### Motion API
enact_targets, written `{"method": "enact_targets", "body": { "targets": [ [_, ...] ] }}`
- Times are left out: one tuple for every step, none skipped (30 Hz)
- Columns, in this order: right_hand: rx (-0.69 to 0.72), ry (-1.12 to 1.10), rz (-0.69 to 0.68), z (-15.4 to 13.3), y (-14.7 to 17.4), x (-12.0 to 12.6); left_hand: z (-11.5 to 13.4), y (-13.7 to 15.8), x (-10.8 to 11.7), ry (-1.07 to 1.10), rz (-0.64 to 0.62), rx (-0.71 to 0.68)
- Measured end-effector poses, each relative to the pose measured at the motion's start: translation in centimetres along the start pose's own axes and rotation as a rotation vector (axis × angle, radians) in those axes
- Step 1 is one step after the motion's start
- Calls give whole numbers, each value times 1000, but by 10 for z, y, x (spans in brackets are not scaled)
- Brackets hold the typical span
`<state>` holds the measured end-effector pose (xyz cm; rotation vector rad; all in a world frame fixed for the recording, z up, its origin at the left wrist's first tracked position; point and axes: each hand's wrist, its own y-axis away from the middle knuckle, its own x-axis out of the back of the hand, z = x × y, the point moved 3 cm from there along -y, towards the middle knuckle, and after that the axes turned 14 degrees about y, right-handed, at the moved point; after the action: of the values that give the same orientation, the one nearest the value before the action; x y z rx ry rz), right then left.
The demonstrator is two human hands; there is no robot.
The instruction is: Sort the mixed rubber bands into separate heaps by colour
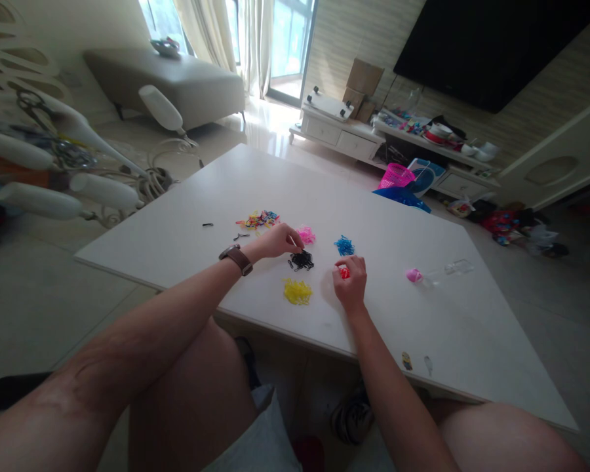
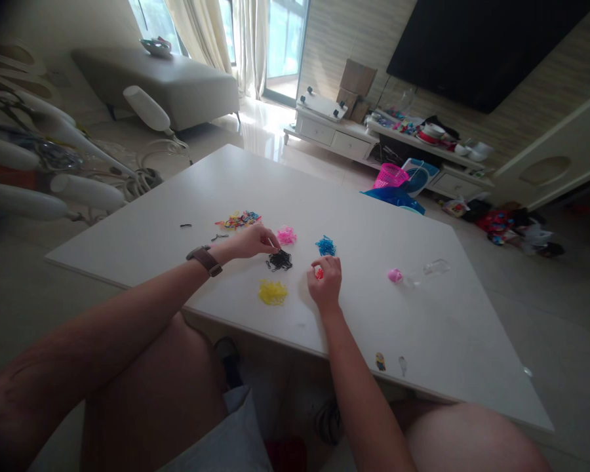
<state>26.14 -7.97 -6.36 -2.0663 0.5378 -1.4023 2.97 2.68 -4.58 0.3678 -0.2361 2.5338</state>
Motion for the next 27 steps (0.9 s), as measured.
{"method": "enact_targets", "body": {
  "targets": [
    [1,-3,1,0,0,0,0,1,0,17,-18,6],
    [2,-7,4,0,0,0,0,1,-1,36,-46,13],
    [5,-12,7,0,0,0,0,2,-2,57,-79,22],
    [8,-18,12,1,0,0,0,3,-3,76,-114,34],
    [12,-23,15,1,0,-1,0,4,-5,90,-149,50],
    [15,-28,19,1,0,-1,0,5,-7,101,-180,66],
    [18,-30,20,1,0,-1,1,6,-9,110,-211,82],
    [20,-32,21,1,0,-1,2,7,-12,117,-241,95],
    [21,-33,21,1,0,-1,4,8,-15,123,-271,105],
    [20,-32,20,1,0,-1,5,9,-18,127,-300,110],
    [19,-31,16,1,-1,-1,6,9,-21,129,-325,111],
    [16,-30,12,1,-1,-1,7,10,-24,124,-345,109],
    [13,-30,7,1,-1,-1,7,10,-27,112,-362,103],
    [11,-31,4,0,-1,-1,7,11,-30,94,-374,93],
    [10,-33,3,0,-1,-1,7,11,-32,74,-386,83],
    [11,-35,4,0,-1,-1,6,12,-34,55,-396,75],
    [12,-36,6,0,-1,-1,6,12,-36,42,-409,72],
    [12,-36,7,0,-1,0,5,12,-38,38,-420,76],
    [11,-34,5,0,-1,0,5,12,-39,40,-430,84],
    [8,-32,2,0,-1,0,5,12,-39,48,-434,91],
    [4,-29,-2,0,-1,-1,5,12,-39,55,-431,94],
    [1,-27,-6,0,-1,-1,6,11,-37,62,-422,90],
    [-1,-25,-10,1,-1,-1,7,10,-34,66,-408,83],
    [-4,-23,-12,1,-1,-1,8,10,-30,69,-389,76],
    [-7,-20,-12,1,-1,-1,9,9,-23,68,-362,73],
    [-10,-17,-12,1,-1,-1,9,8,-15,64,-322,76],
    [-12,-13,-10,1,-1,-1,9,8,-5,59,-263,84]
  ]
}}
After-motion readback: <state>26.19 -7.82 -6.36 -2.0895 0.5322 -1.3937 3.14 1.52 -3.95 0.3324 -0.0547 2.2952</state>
